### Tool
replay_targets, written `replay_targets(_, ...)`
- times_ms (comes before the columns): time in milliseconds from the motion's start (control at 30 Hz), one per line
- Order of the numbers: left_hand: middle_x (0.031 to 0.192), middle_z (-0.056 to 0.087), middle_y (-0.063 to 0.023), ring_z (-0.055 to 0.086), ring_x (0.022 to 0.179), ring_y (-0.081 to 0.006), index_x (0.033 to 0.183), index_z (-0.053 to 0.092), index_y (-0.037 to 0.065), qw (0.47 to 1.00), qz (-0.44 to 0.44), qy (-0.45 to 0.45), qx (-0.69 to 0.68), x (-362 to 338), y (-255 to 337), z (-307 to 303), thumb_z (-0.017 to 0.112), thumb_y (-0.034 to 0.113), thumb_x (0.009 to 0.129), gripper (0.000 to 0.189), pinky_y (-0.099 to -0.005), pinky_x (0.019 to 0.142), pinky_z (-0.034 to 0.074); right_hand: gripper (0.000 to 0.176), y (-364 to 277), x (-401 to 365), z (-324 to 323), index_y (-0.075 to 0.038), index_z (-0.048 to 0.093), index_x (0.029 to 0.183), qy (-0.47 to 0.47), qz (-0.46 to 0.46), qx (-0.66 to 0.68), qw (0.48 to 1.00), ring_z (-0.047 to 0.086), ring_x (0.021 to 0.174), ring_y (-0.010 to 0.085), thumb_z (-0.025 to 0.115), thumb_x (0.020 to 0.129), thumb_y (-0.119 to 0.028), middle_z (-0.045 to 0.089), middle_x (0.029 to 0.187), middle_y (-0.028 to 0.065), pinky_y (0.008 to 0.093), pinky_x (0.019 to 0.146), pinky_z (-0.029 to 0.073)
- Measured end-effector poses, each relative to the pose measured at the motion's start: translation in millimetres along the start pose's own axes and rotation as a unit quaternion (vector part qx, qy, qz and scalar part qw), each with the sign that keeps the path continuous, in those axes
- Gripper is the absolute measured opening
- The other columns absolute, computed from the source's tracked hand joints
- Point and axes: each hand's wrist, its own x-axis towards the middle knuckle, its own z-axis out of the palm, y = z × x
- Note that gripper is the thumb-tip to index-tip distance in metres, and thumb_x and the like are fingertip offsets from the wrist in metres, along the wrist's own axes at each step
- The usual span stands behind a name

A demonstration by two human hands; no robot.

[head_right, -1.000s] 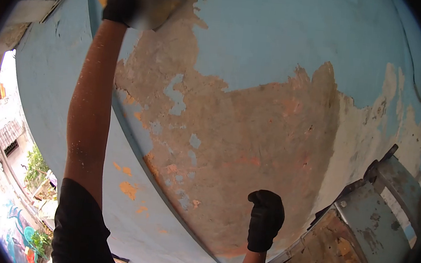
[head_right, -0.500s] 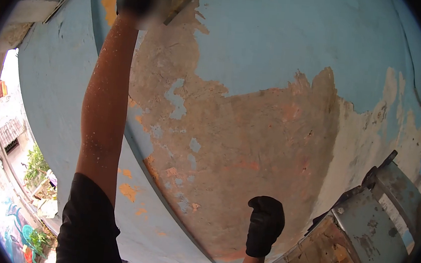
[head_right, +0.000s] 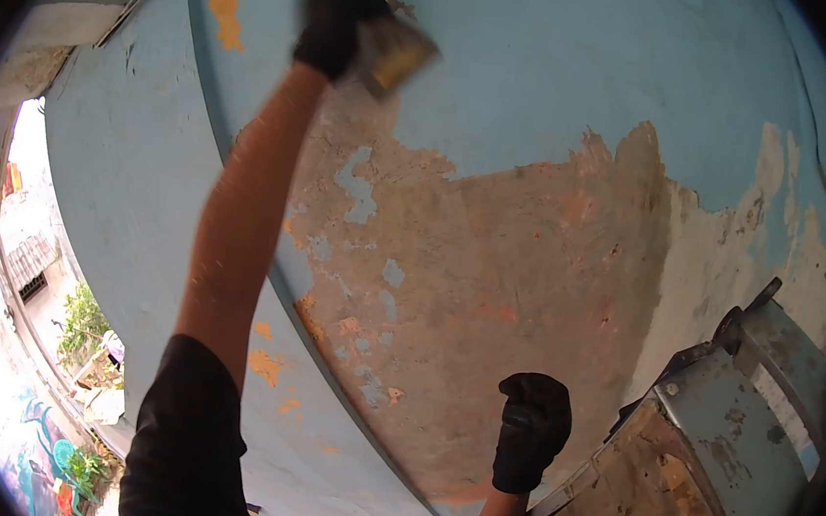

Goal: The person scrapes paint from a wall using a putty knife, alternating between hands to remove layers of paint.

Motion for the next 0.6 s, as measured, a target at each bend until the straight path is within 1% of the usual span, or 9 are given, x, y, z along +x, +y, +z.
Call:
replay_targets(33, 0.087, 0.071, -0.0059, 0.069, 0.081, -0.0141, 0.112, 0.068, 0.002, 0.975, -0.133, 0.023, -0.175, -40.6, 51.2, 14.7, 0.060, 0.034, 0.099, 0.035, -0.0315, 0.074, 0.057, 0.014, -1.9, -0.5, -1.7, 0.006, 0.057, 0.106, -0.015, -0.009, -0.040, 0.999, 0.048, 0.056, 0.0111, 0.047, 0.097, 0.001, 0.063, 0.089, 0.0315, 0.0171, 0.047, 0.039)
replay_targets(133, 0.090, 0.071, -0.0062, 0.069, 0.084, -0.0136, 0.116, 0.068, 0.003, 0.938, -0.209, -0.053, -0.272, -32.9, 104.0, -2.4, 0.058, 0.031, 0.101, 0.033, -0.0313, 0.077, 0.056, 0.015, -4.0, -3.8, -4.7, 0.007, 0.056, 0.105, 0.026, 0.067, 0.104, 0.992, 0.045, 0.055, 0.0117, 0.045, 0.098, 0.001, 0.061, 0.089, 0.0359, 0.0175, 0.048, 0.039)
replay_targets(167, 0.089, 0.070, -0.0064, 0.068, 0.083, -0.0126, 0.116, 0.068, 0.002, 0.926, -0.146, -0.045, -0.345, -20.4, 95.6, -4.9, 0.058, 0.028, 0.101, 0.032, -0.0303, 0.076, 0.056, 0.015, -5.6, -3.1, -4.8, 0.007, 0.056, 0.105, 0.023, 0.065, 0.101, 0.992, 0.045, 0.055, 0.0117, 0.045, 0.098, 0.001, 0.061, 0.089, 0.0359, 0.0175, 0.048, 0.039)
replay_targets(233, 0.059, 0.052, 0.0022, 0.051, 0.051, -0.0120, 0.074, 0.057, 0.014, 0.903, -0.191, 0.037, -0.383, 28.8, 127.0, -31.2, 0.071, 0.023, 0.091, 0.024, -0.0299, 0.051, 0.043, 0.015, -5.9, -0.6, -2.0, 0.008, 0.056, 0.105, -0.034, -0.040, -0.099, 0.994, 0.043, 0.054, 0.0117, 0.045, 0.098, 0.000, 0.060, 0.094, 0.0371, 0.0172, 0.047, 0.038)
replay_targets(433, 0.068, 0.056, 0.0019, 0.055, 0.058, -0.0112, 0.081, 0.061, 0.013, 0.888, -0.182, 0.013, -0.423, 8.0, 90.3, -32.8, 0.072, 0.024, 0.091, 0.019, -0.0294, 0.055, 0.046, 0.016, -4.5, 1.9, -6.7, 0.009, 0.056, 0.102, 0.066, 0.158, 0.311, 0.935, 0.045, 0.055, 0.0124, 0.045, 0.099, -0.002, 0.059, 0.094, 0.0333, 0.0232, 0.052, 0.043)
replay_targets(467, 0.068, 0.056, 0.0025, 0.056, 0.059, -0.0111, 0.082, 0.061, 0.014, 0.878, -0.257, 0.021, -0.404, -5.6, 101.3, -24.1, 0.071, 0.025, 0.092, 0.018, -0.0300, 0.057, 0.048, 0.016, -9.8, 0.3, -3.1, 0.009, 0.056, 0.102, 0.069, 0.163, 0.308, 0.935, 0.045, 0.055, 0.0124, 0.045, 0.099, -0.002, 0.059, 0.094, 0.0333, 0.0232, 0.052, 0.043)
replay_targets(533, 0.067, 0.056, 0.0018, 0.056, 0.059, -0.0121, 0.081, 0.060, 0.015, 0.881, -0.258, 0.000, -0.398, -13.2, 98.4, -25.9, 0.071, 0.025, 0.092, 0.019, -0.0313, 0.057, 0.047, 0.014, -19.2, -3.0, 4.3, 0.008, 0.056, 0.100, 0.013, 0.067, 0.011, 0.998, 0.045, 0.056, 0.0123, 0.045, 0.098, -0.001, 0.059, 0.091, 0.0330, 0.0249, 0.055, 0.044)
replay_targets(567, 0.066, 0.056, 0.0013, 0.055, 0.058, -0.0126, 0.080, 0.060, 0.015, 0.875, -0.244, -0.004, -0.418, -4.6, 90.5, -30.5, 0.071, 0.025, 0.092, 0.019, -0.0317, 0.057, 0.047, 0.014, -15.7, -3.0, -1.4, 0.008, 0.056, 0.100, 0.013, 0.063, 0.012, 0.998, 0.045, 0.056, 0.0123, 0.045, 0.098, -0.001, 0.059, 0.091, 0.0330, 0.0249, 0.055, 0.044)
replay_targets(600, 0.066, 0.056, 0.0007, 0.055, 0.058, -0.0130, 0.080, 0.059, 0.015, 0.883, -0.218, 0.038, -0.413, 8.0, 93.8, -38.6, 0.071, 0.024, 0.092, 0.019, -0.0316, 0.056, 0.046, 0.014, -8.6, -1.7, -11.2, 0.008, 0.056, 0.098, 0.025, 0.144, 0.218, 0.965, 0.044, 0.055, 0.0117, 0.045, 0.098, -0.001, 0.059, 0.091, 0.0331, 0.0238, 0.054, 0.043)
